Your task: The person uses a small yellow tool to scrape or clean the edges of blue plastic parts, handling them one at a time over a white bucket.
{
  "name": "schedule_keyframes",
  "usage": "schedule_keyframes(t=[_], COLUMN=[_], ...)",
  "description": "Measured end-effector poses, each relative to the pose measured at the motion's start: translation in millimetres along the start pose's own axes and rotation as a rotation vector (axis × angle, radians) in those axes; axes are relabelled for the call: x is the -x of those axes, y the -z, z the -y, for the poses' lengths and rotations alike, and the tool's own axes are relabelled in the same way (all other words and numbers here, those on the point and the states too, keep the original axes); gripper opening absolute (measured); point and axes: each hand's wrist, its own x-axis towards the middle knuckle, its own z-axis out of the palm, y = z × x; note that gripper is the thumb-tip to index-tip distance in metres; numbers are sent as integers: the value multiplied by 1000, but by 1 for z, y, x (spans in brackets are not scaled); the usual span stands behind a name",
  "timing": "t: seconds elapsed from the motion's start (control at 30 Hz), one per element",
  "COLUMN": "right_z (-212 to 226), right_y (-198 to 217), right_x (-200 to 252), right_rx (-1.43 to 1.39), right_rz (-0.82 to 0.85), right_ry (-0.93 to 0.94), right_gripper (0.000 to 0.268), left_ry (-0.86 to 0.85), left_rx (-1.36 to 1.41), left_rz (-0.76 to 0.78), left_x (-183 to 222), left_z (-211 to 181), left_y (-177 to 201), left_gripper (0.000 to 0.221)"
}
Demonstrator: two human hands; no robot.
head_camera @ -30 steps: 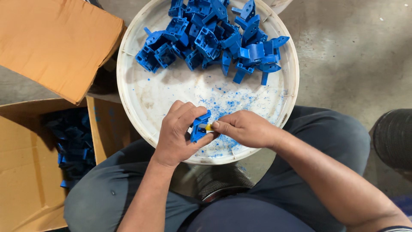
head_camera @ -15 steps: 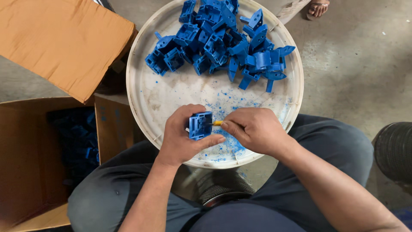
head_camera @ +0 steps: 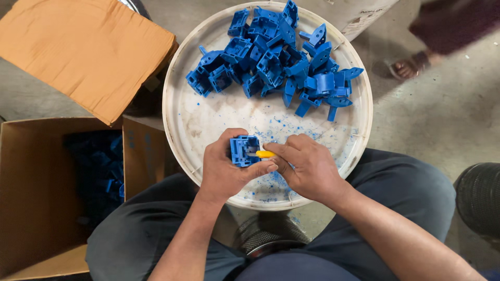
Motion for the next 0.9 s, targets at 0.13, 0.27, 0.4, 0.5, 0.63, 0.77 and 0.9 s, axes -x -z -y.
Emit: schedule_keyframes(t=[0.13, 0.27, 0.4, 0.5, 0.63, 0.77, 0.9], right_z=[-2, -4, -4, -4, -3, -4, -9], right_y=[-2, -2, -1, -1, -3, -5, -7], right_x=[0, 1, 1, 0, 0, 1, 0], right_rx=[11, 9, 11, 26, 34, 23, -34], right_rz=[4, 7, 3, 9, 11, 13, 105], right_ry=[8, 22, 28, 17, 1, -15, -51], right_gripper=[27, 27, 27, 26, 25, 24, 22], left_ry=[6, 25, 7, 11, -36, 8, 4], left_rx=[-15, -33, -65, -80, -133, -52, -75], left_rz=[6, -1, -3, 1, -7, 1, 6], left_x=[1, 1, -1, -1, -1, 0, -1], left_z=[-1, -2, -3, -5, -5, -3, -2], left_y=[0, 0, 0, 1, 2, 0, 0], left_gripper=[60, 60, 61, 61, 62, 60, 59])
